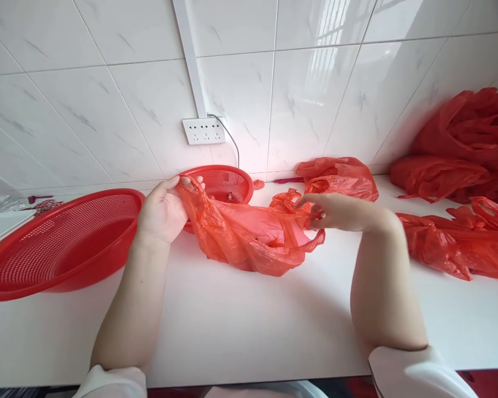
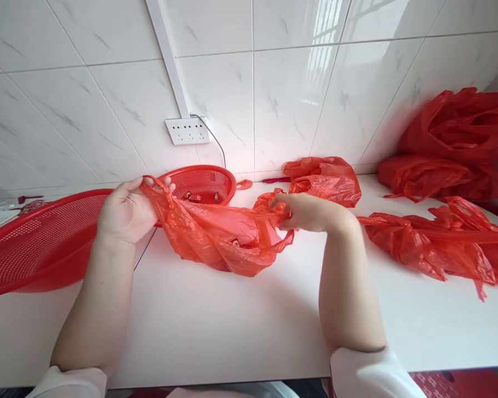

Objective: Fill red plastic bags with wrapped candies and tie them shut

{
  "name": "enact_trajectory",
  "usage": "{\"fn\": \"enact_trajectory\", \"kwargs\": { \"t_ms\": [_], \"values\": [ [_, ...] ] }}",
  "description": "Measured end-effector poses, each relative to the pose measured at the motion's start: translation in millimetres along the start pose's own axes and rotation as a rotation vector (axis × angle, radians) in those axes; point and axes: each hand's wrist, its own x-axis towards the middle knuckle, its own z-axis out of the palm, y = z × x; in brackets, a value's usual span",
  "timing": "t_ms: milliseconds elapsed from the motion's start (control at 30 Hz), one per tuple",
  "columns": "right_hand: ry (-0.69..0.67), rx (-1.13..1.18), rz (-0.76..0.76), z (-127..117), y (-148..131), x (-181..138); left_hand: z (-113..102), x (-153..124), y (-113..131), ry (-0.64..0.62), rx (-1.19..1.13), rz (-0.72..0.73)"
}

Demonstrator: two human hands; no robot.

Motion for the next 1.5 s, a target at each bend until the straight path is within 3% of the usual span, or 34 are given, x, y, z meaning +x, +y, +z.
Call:
{"fn": "enact_trajectory", "kwargs": {
  "t_ms": [67, 200, 267, 333, 400, 467, 567, 667, 800, 867, 967, 1067, 1167, 1233, 1300, 1433, 1500],
  "values": [
    [0.128, 0.308, -0.179, -6, -1, -2, -2, -1, 3, 0.011, -0.055, 0.022],
    [0.607, 0.870, -0.531, 1, -10, 10, 5, -8, 10, -0.038, -0.072, 0.054],
    [0.725, 0.917, -0.570, 10, -18, 18, 11, -12, 12, -0.071, -0.033, 0.103],
    [0.761, 0.829, -0.518, 19, -27, 23, 16, -15, 12, -0.095, 0.024, 0.175],
    [0.744, 0.704, -0.444, 29, -38, 23, 20, -17, 9, -0.143, 0.078, 0.205],
    [0.662, 0.604, -0.452, 38, -51, 20, 24, -22, 2, -0.250, 0.155, 0.146],
    [0.406, 0.496, -0.658, 55, -70, 16, 32, -32, -15, -0.480, 0.394, -0.025],
    [0.229, 0.340, -0.870, 67, -83, 15, 43, -44, -31, -0.596, 0.600, -0.046],
    [0.365, 0.262, -0.810, 64, -81, 16, 51, -50, -35, -0.522, 0.520, -0.145],
    [0.329, 0.260, -0.733, 60, -76, 17, 52, -48, -33, -0.468, 0.455, -0.159],
    [0.262, 0.266, -0.670, 61, -71, 19, 53, -46, -30, -0.486, 0.414, -0.150],
    [0.381, 0.277, -0.595, 63, -70, 21, 52, -44, -31, -0.488, 0.401, -0.121],
    [0.557, 0.325, -0.510, 59, -68, 21, 46, -37, -33, -0.405, 0.374, -0.106],
    [0.593, 0.363, -0.510, 54, -65, 19, 39, -30, -33, -0.346, 0.323, -0.146],
    [0.484, 0.352, -0.589, 50, -63, 16, 33, -23, -33, -0.310, 0.233, -0.223],
    [0.070, 0.238, -0.749, 49, -63, 12, 31, -18, -34, -0.319, 0.003, -0.433],
    [-0.009, 0.232, -0.739, 53, -64, 14, 34, -21, -34, -0.344, -0.044, -0.433]
  ]
}}
